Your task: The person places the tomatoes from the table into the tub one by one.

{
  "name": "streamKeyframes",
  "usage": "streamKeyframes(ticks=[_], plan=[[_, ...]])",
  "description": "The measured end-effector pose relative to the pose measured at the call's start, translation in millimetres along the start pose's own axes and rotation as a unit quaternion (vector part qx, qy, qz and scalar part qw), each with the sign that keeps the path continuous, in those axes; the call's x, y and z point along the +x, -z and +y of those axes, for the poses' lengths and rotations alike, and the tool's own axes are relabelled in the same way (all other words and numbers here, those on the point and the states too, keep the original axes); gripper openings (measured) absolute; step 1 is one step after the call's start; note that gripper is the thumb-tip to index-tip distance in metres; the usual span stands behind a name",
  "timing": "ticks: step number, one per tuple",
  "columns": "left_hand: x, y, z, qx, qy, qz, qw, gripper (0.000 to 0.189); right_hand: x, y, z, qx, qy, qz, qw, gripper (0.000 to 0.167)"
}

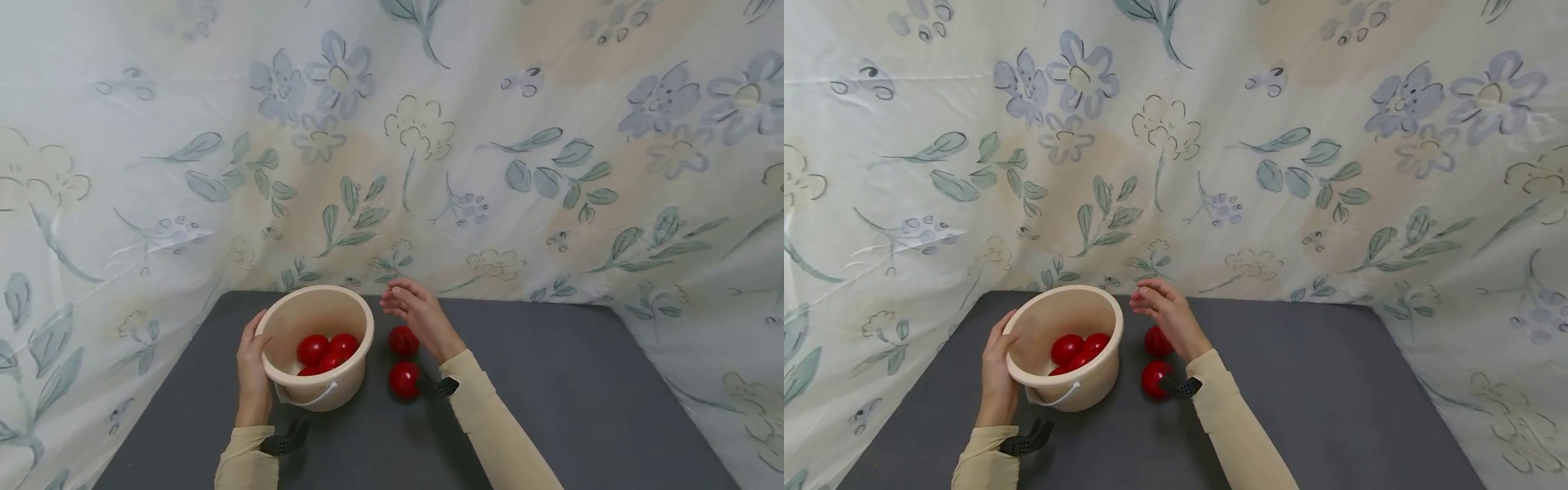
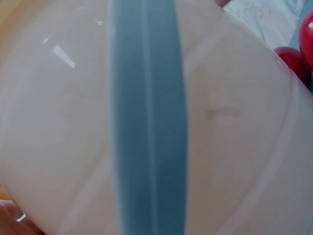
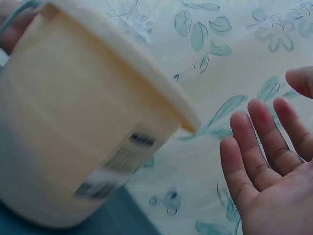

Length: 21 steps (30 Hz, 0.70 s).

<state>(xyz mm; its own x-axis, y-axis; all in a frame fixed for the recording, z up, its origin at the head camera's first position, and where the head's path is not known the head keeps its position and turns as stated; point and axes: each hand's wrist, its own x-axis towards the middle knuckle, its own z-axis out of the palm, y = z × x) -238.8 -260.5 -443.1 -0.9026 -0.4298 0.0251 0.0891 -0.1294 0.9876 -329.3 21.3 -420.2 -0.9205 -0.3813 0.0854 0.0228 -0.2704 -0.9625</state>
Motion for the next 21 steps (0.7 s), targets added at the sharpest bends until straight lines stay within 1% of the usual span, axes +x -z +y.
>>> streamKeyframes(ticks=[2,5,7,9,13,15,21], plan=[[-0.2,-0.3,0.2,-0.002,0.000,0.000,1.0000,0.050,-9.7,5,8,0.000,-0.002,0.023,0.9997,0.030],[-0.6,-0.5,-0.3,-0.001,0.004,0.002,1.0000,0.050,-22.8,11,22,0.005,-0.005,0.031,0.9995,0.027],[-0.5,-0.2,-0.9,0.001,0.008,0.003,1.0000,0.050,-29.1,15,32,0.000,-0.005,0.029,0.9996,0.026],[-0.1,0.4,-1.1,0.004,0.011,0.004,0.9999,0.050,-34.3,17,41,-0.016,0.000,0.028,0.9995,0.028],[0.2,0.9,-1.7,0.009,0.009,0.004,0.9999,0.050,-44.4,21,56,-0.056,0.008,0.019,0.9982,0.040],[0.0,1.0,-2.0,0.011,0.008,0.002,0.9999,0.050,-50.0,24,63,-0.070,0.005,0.011,0.9975,0.044],[-1.0,0.2,-2.5,0.020,0.006,0.002,0.9998,0.050,-60.9,35,80,-0.086,-0.011,-0.003,0.9962,0.041]])
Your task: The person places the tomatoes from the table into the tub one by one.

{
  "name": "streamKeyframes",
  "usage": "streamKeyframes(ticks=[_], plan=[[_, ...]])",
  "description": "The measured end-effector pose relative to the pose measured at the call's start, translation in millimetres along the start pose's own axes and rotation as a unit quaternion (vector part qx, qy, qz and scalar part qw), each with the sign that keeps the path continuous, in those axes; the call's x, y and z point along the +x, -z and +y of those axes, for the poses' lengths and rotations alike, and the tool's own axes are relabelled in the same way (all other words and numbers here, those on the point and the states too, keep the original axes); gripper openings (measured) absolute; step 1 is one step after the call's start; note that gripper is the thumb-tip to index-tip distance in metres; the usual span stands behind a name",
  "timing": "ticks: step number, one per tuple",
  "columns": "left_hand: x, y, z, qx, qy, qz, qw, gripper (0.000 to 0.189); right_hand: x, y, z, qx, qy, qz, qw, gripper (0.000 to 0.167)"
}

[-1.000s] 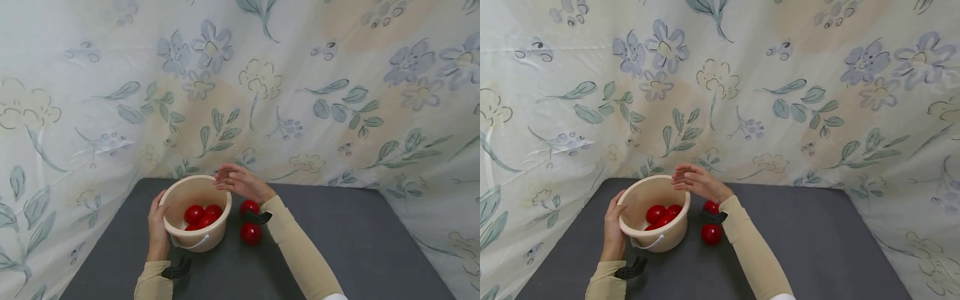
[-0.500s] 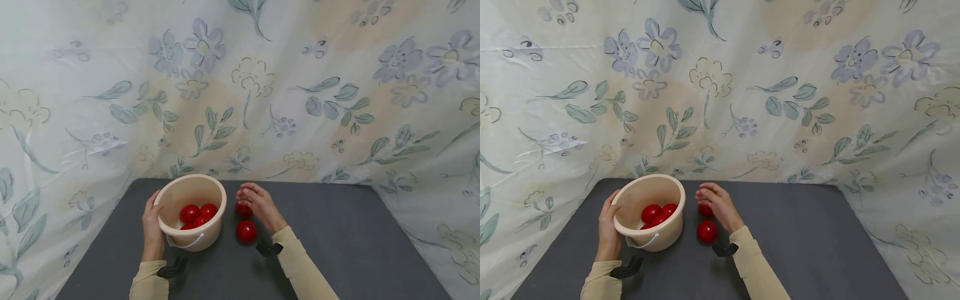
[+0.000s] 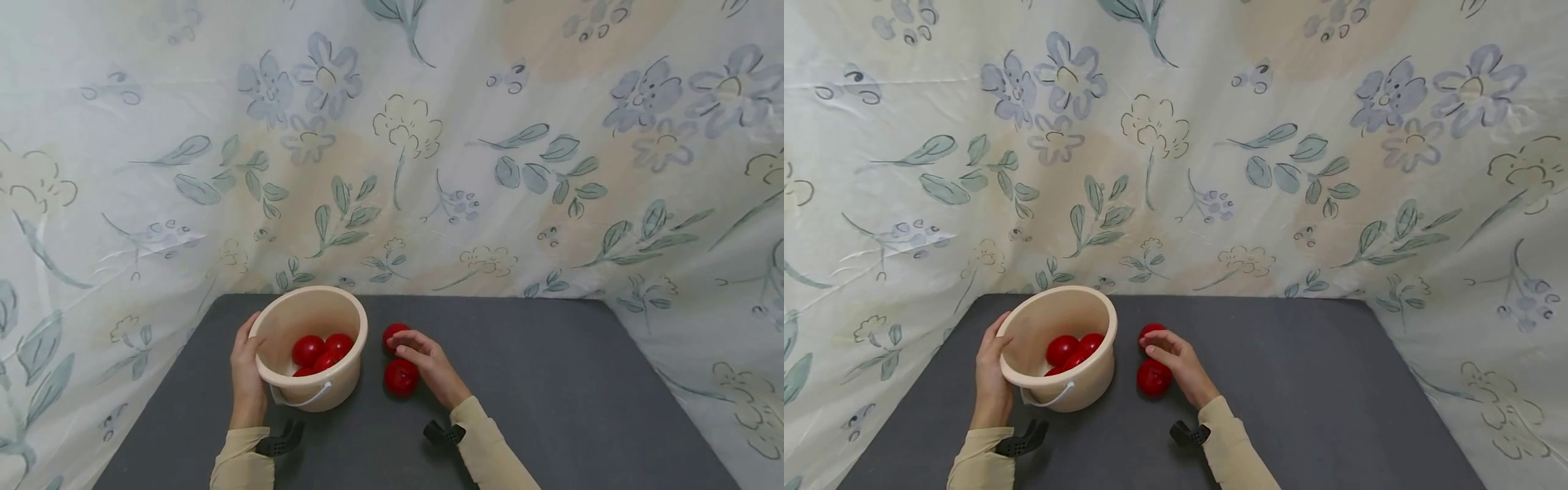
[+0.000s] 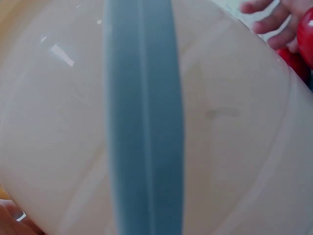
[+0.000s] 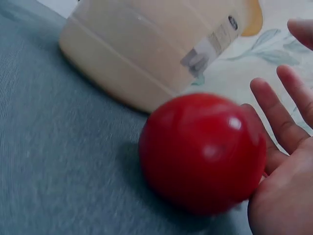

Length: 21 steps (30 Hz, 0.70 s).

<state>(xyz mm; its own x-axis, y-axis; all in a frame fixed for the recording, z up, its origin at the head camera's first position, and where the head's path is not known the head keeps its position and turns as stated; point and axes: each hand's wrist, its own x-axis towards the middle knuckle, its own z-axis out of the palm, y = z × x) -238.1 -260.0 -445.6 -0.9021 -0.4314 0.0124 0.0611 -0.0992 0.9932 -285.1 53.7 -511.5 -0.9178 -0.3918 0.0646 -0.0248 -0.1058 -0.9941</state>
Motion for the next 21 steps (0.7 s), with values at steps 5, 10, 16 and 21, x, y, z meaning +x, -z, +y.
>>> streamKeyframes(ticks=[5,10,16,21], plan=[[-0.8,-0.5,0.7,0.004,-0.002,-0.002,1.0000,0.051,-3.1,6,9,0.002,-0.008,-0.015,0.9999,0.047],[-0.9,-0.6,1.4,0.000,-0.001,0.000,1.0000,0.051,-4.1,9,14,-0.013,-0.023,-0.027,0.9993,0.049],[-1.8,-1.5,2.7,0.000,-0.002,-0.001,1.0000,0.051,-5.0,8,17,-0.036,-0.030,-0.036,0.9983,0.045],[-2.5,-1.4,3.1,0.004,-0.002,-0.004,1.0000,0.051,-6.6,7,21,-0.060,-0.042,-0.051,0.9960,0.046]])
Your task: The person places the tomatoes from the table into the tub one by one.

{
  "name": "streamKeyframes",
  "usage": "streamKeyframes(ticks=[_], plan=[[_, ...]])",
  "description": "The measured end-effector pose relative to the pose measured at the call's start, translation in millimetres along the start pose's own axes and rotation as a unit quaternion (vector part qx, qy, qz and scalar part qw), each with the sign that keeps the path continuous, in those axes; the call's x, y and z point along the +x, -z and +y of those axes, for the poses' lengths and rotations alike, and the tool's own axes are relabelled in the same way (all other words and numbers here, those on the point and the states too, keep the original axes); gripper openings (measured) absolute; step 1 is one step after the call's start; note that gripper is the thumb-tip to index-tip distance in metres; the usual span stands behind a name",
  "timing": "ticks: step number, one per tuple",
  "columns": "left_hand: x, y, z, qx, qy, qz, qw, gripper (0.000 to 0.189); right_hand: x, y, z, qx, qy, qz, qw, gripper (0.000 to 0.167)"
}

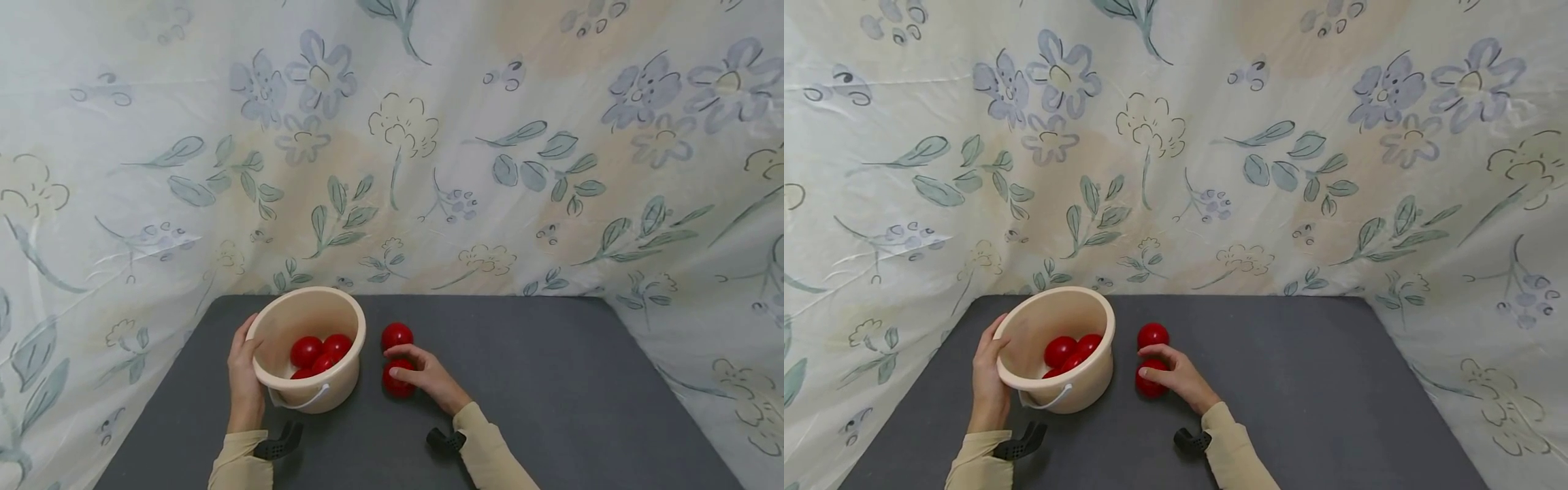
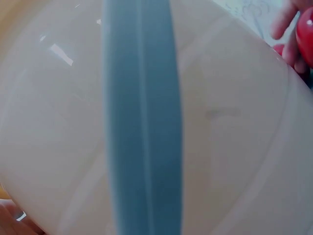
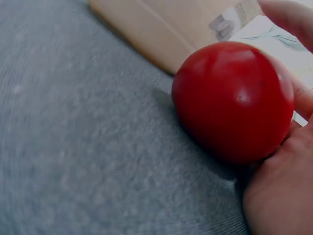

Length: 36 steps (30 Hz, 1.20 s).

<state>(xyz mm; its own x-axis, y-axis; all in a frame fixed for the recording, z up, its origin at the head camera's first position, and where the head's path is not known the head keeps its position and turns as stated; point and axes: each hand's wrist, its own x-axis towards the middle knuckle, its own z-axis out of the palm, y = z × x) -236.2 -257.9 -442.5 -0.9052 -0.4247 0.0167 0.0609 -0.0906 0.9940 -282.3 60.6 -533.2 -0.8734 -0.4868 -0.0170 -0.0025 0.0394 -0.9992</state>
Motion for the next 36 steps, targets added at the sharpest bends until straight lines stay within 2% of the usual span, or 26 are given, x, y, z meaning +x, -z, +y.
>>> streamKeyframes(ticks=[7,22,32,36], plan=[[-0.4,-0.1,-1.7,0.000,-0.005,-0.003,1.0000,0.051,-1.2,-3.8,1.5,-0.050,-0.025,-0.006,0.9984,0.053],[-0.6,-2.3,-1.7,-0.005,-0.003,0.003,1.0000,0.051,0.6,-3.2,4.0,-0.157,-0.018,-0.014,0.9874,0.056],[-1.0,-1.6,-1.9,-0.006,-0.002,0.008,1.0000,0.051,1.0,-6.6,3.5,-0.155,-0.008,-0.008,0.9878,0.048],[-0.3,-0.6,-4.1,-0.006,-0.003,0.008,0.9999,0.051,0.3,-3.9,3.2,-0.128,-0.007,-0.009,0.9917,0.046]])
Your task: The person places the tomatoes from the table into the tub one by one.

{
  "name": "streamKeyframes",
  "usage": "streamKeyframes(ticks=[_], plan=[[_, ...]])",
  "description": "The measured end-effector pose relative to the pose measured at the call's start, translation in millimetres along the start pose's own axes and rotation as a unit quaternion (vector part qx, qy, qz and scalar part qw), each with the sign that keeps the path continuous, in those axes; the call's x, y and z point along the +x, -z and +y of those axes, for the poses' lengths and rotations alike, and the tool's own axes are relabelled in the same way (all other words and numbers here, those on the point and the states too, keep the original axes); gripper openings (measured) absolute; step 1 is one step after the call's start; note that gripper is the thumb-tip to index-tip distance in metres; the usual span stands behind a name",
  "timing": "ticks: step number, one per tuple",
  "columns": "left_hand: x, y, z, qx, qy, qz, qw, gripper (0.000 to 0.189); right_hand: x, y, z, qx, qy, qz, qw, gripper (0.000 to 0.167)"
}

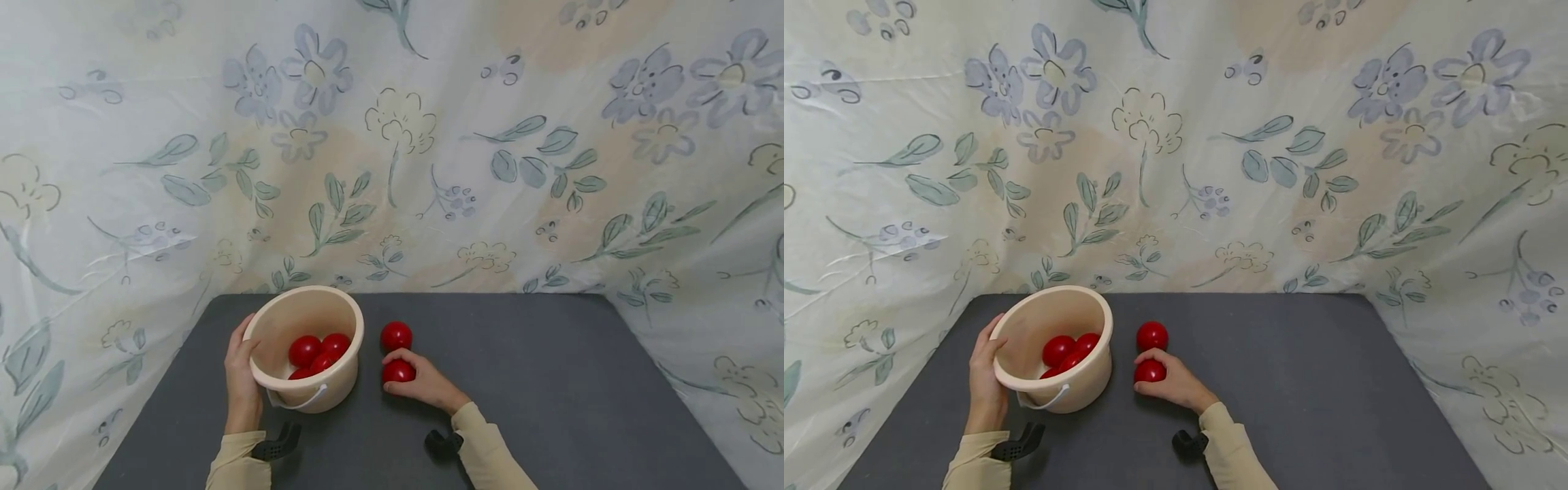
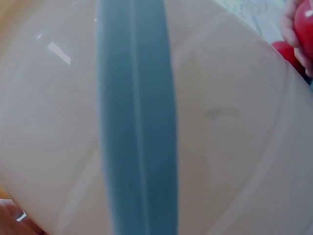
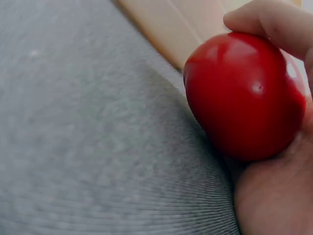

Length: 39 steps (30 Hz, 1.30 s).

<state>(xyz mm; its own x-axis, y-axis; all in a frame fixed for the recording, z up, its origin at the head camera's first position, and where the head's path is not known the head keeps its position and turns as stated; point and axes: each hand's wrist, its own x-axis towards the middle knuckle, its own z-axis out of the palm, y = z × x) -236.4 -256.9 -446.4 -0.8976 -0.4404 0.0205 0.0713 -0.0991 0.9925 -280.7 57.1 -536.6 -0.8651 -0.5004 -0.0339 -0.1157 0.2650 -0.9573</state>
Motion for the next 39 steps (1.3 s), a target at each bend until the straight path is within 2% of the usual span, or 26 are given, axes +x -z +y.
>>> streamKeyframes(ticks=[3,7,12,17,24,29,34,39], plan=[[0.1,0.7,-0.3,0.002,0.000,-0.001,1.0000,0.051,-1.7,5,0,0.055,-0.005,-0.002,0.9985,0.047],[-0.3,0.9,0.3,0.005,-0.002,0.000,1.0000,0.051,-3.2,12,0,0.131,-0.001,0.003,0.9914,0.048],[0.5,1.4,1.5,0.001,0.001,0.003,1.0000,0.051,-1.4,17,-2,0.172,0.016,-0.008,0.9849,0.047],[-0.2,1.0,1.9,-0.003,0.007,-0.004,1.0000,0.051,4.9,25,-12,0.176,0.008,-0.014,0.9843,0.044],[-1.3,0.7,3.2,-0.006,0.001,-0.005,1.0000,0.051,23.9,45,-43,0.160,-0.006,-0.002,0.9871,0.035],[-1.8,0.9,2.7,-0.002,0.000,-0.004,1.0000,0.051,35.3,62,-71,0.150,0.010,-0.018,0.9884,0.037],[-1.7,1.4,1.8,-0.001,-0.002,-0.005,1.0000,0.051,46.6,74,-107,0.147,0.021,-0.043,0.9879,0.031],[-2.4,1.6,1.4,-0.002,-0.001,-0.004,1.0000,0.051,57.4,83,-136,0.153,0.045,-0.044,0.9862,0.026]])
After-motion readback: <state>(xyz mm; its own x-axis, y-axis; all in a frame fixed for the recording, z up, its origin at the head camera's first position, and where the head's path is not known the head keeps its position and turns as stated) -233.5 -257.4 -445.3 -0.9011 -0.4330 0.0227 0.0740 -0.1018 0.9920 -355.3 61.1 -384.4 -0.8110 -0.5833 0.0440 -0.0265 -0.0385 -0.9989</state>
